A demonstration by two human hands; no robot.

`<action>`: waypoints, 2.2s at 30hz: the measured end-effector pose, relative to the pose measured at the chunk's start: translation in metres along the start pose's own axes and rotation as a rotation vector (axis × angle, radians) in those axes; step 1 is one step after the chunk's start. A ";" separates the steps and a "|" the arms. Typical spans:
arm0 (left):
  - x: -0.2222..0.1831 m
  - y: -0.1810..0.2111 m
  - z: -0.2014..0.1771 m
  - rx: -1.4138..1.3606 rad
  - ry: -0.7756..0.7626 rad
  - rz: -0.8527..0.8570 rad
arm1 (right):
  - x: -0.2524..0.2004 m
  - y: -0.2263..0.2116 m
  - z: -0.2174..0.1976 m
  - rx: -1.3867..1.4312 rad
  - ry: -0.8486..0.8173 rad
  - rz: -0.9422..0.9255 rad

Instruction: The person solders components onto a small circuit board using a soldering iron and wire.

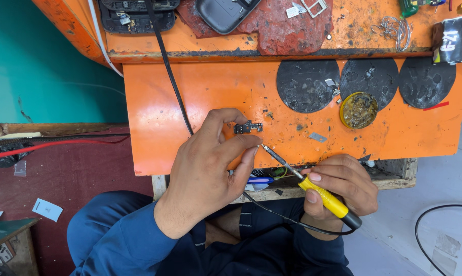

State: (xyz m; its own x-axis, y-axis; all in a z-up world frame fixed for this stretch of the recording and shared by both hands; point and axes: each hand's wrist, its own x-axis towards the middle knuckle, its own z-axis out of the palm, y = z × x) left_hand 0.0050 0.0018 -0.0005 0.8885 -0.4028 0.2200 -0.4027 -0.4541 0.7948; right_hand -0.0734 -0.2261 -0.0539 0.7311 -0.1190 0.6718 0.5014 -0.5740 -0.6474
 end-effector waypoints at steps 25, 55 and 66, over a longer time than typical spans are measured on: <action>0.000 0.002 0.000 0.015 0.011 0.017 | -0.021 0.017 0.001 0.056 0.415 0.044; 0.001 0.002 0.001 0.068 0.014 0.024 | -0.016 0.006 -0.008 0.111 0.421 0.044; 0.002 0.003 0.000 0.044 0.006 0.021 | 0.014 -0.007 -0.005 0.072 -0.106 -0.060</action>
State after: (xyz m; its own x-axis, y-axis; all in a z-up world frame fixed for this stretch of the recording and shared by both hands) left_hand 0.0053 0.0000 0.0024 0.8809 -0.4079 0.2401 -0.4307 -0.4804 0.7640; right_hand -0.0690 -0.2277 -0.0376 0.7417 0.0020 0.6707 0.5747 -0.5174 -0.6340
